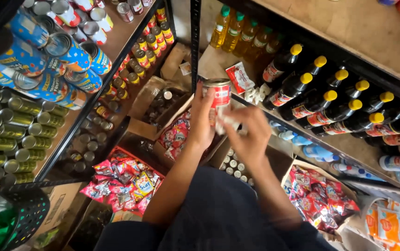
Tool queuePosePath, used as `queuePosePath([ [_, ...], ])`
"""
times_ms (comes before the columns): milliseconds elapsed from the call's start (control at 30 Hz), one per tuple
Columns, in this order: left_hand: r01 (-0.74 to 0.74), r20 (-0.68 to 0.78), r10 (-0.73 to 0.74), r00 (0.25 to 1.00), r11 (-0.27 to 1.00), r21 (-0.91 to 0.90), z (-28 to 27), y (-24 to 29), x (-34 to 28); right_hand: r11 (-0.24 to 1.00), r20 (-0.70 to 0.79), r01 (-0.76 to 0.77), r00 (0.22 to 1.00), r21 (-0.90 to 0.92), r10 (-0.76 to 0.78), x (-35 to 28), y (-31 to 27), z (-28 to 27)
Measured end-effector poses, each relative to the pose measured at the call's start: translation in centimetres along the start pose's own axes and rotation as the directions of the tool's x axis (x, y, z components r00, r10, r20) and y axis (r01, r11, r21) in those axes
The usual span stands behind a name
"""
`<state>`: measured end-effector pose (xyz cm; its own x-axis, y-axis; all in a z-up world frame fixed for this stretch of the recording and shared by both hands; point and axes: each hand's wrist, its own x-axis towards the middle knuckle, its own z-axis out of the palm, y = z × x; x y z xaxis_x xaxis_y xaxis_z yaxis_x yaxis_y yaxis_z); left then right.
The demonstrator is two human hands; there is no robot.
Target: The person is wiping dust or residue off canned tuna with a cloth and organizing them on a shelf.
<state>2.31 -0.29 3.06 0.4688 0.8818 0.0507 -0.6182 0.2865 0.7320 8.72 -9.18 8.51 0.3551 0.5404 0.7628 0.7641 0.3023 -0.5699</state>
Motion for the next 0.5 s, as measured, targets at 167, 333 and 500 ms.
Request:
queuePosePath([
  [167,0.064,0.057,-0.062,0.996,0.997,-0.038,-1.2,-2.9,1.0,0.997,-0.080,0.062,0.995,-0.052,-0.066,4.4,0.8,0.0],
  [333,-0.009,0.000,0.009,1.000,1.000,0.007,-1.4,-2.1,1.1,0.999,-0.015,0.042,0.999,0.006,-0.042,1.6,-0.3,0.6],
  [500,-0.022,0.053,0.006,0.999,0.949,0.315,0.6,0.5,0.3,0.992,-0.005,0.095,0.995,-0.078,-0.095,4.5,0.2,-0.3],
])
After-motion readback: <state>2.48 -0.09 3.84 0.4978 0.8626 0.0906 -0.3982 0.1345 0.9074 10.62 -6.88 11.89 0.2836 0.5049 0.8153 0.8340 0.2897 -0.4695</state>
